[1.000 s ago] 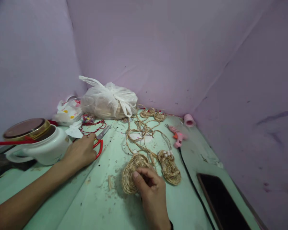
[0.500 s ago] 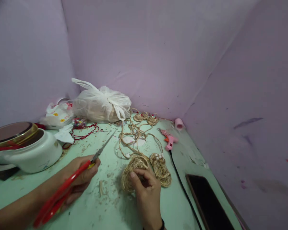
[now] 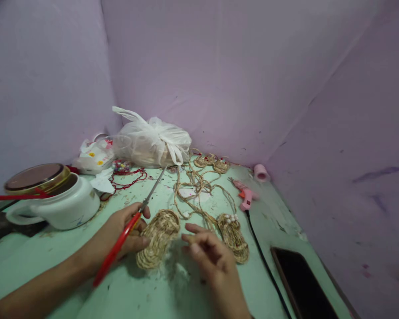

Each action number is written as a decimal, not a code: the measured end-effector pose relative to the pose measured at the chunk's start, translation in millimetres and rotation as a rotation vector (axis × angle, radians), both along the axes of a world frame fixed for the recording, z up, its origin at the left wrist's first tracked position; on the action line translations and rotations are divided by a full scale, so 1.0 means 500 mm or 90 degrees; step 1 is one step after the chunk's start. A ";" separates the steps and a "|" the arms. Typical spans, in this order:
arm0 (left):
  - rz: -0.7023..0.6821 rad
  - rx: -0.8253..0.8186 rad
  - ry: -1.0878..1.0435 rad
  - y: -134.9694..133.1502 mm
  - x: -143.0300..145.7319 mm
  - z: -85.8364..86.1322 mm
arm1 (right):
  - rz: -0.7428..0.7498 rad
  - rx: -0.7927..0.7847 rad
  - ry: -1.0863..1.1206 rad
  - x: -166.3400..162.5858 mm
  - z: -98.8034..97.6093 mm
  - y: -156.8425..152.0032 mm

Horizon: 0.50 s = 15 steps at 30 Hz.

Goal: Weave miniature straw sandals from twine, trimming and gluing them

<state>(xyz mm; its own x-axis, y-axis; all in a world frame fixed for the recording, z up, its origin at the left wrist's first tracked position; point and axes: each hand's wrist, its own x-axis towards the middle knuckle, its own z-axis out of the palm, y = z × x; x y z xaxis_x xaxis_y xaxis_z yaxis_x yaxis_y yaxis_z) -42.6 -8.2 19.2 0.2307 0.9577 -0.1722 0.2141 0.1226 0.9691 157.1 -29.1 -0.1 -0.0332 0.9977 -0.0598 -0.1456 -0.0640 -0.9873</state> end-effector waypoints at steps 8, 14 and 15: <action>-0.256 -0.027 0.157 -0.011 -0.010 0.043 | 0.079 -0.141 0.027 0.009 0.011 0.011; -0.279 0.044 0.208 -0.016 -0.001 0.051 | 0.249 -0.200 0.010 -0.003 -0.005 0.007; -0.275 0.043 0.213 -0.014 -0.002 0.048 | 0.246 -0.186 -0.006 -0.002 -0.011 0.009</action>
<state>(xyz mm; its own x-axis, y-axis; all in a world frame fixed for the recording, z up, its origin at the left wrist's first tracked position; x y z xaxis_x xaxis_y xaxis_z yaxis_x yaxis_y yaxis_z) -43.7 -15.4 43.2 0.5483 0.7998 -0.2443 0.5284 -0.1049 0.8425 156.1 -24.8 -5.6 -0.3966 0.8537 -0.3376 -0.0471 -0.3862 -0.9212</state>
